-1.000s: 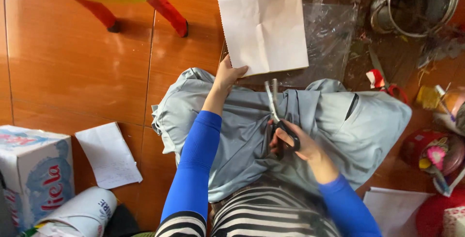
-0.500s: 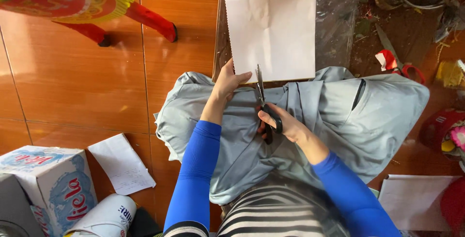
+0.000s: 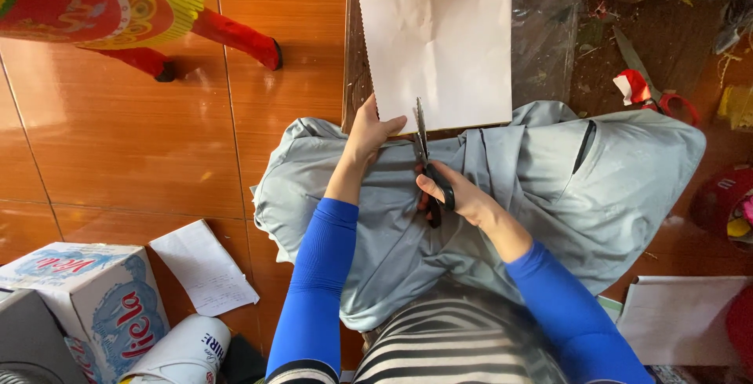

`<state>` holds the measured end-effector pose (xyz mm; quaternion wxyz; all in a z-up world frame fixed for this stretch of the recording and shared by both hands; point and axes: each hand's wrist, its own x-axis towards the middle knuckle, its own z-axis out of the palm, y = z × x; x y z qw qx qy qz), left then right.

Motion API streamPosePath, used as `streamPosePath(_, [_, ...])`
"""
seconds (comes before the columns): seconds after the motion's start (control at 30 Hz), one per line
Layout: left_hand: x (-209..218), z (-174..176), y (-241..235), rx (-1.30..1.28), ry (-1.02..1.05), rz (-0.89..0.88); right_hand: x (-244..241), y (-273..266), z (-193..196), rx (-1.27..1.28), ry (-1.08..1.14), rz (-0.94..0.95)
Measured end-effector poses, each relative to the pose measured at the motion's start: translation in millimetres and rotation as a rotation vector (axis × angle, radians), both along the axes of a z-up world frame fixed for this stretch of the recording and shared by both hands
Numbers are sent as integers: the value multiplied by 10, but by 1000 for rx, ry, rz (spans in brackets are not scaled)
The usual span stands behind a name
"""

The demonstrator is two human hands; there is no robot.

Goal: Cutting shapes and strips out of paper using scissors.

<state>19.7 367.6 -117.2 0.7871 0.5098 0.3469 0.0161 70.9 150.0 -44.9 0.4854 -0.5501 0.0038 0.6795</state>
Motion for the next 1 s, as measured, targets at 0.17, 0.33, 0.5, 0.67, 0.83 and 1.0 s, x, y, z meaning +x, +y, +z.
streamPosePath(0.17, [18,55,-7,32,-3,-10,-135,-27,-150,30,-135,-66])
streamPosePath(0.33, [5,-28,7,116,-4,-54,-190,19,-43,1,-256,-108])
streamPosePath(0.5, [6,-16,19,145,3,-54,49,125,95,53,-137,-69])
streamPosePath(0.67, [-27,-32,-7,87,10,-80,136,219,-110,126,-56,-177])
streamPosePath(0.83, [-8,-78,17,140,9,-115,-5,242,-199,69,-253,-187])
streamPosePath(1.0, [160,267,97,-22,100,15,39,272,-27,30,-331,-158])
